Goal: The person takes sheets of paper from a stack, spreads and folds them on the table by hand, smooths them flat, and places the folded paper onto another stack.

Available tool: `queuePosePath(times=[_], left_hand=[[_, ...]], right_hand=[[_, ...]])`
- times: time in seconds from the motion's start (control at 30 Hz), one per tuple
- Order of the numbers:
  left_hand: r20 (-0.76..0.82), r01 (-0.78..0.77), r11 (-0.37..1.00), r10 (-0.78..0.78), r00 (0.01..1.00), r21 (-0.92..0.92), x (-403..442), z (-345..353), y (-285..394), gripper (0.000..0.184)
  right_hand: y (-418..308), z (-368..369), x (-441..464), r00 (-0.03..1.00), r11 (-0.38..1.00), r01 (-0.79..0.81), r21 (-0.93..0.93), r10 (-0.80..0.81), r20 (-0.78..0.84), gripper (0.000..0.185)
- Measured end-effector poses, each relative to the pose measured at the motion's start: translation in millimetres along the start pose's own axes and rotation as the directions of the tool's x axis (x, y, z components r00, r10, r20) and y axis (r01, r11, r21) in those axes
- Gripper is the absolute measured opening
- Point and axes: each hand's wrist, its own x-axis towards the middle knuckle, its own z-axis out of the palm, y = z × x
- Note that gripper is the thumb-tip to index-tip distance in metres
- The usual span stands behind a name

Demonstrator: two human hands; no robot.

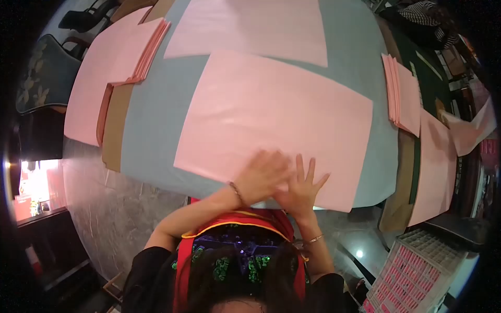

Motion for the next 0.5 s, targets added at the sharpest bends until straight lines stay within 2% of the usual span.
queuePosePath(times=[0.03,0.1,0.17,0.2,0.23,0.27,0.3,0.33,0.37,0.43,0.47,0.5], left_hand=[[-0.254,-0.09,0.973,0.033,0.967,-0.214,2,7,5,0.061],[-0.215,0.144,0.935,-0.221,0.951,-0.324,1,37,-31,0.067],[-0.211,0.46,0.884,-0.467,0.859,-0.084,-36,-9,-87,0.062],[-0.246,0.633,0.774,-0.614,0.75,0.002,-39,-26,-114,0.063],[-0.304,0.739,0.673,-0.7,0.646,0.023,-29,-40,-131,0.063],[-0.328,0.714,0.7,-0.671,0.665,0.018,-14,-51,-134,0.063],[-0.311,0.568,0.823,-0.538,0.783,0.004,12,-53,-124,0.064],[-0.235,0.349,0.936,-0.347,0.908,-0.031,40,-49,-114,0.062],[-0.239,0.038,0.989,-0.072,0.968,-0.144,58,-50,-105,0.06],[-0.154,0.039,0.987,-0.064,0.986,-0.159,73,-29,-146,0.057],[-0.134,0.266,0.964,-0.266,0.955,-0.019,73,-29,-180,0.055],[-0.141,0.469,0.874,-0.452,0.881,0.128,66,-42,-209,0.054]], right_hand=[[0,-3,0,1.0,1.0,-0.009,-0.009,0.009,-0.011,0.077],[-1,-10,4,0.994,0.993,-0.045,0.109,0.033,0.107,0.077],[2,-10,4,0.997,0.993,-0.032,0.116,0.024,0.071,0.076],[2,-12,7,0.997,0.992,-0.027,0.127,0.018,0.073,0.075],[0,-14,6,0.997,0.99,-0.024,0.142,0.013,0.081,0.075],[-1,-19,7,0.994,0.988,-0.033,0.154,0.016,0.109,0.074],[0,-20,8,0.994,0.988,-0.035,0.153,0.019,0.108,0.074],[0,-21,7,0.988,0.986,-0.04,0.159,0.015,0.157,0.076],[1,-21,7,0.979,0.986,-0.045,0.163,0.011,0.203,0.078],[2,-18,5,0.984,0.987,-0.028,0.157,0.0,0.179,0.079],[3,-15,5,0.988,0.988,-0.011,0.157,-0.014,0.155,0.081],[2,-17,8,0.988,0.987,-0.016,0.161,-0.009,0.152,0.081]])
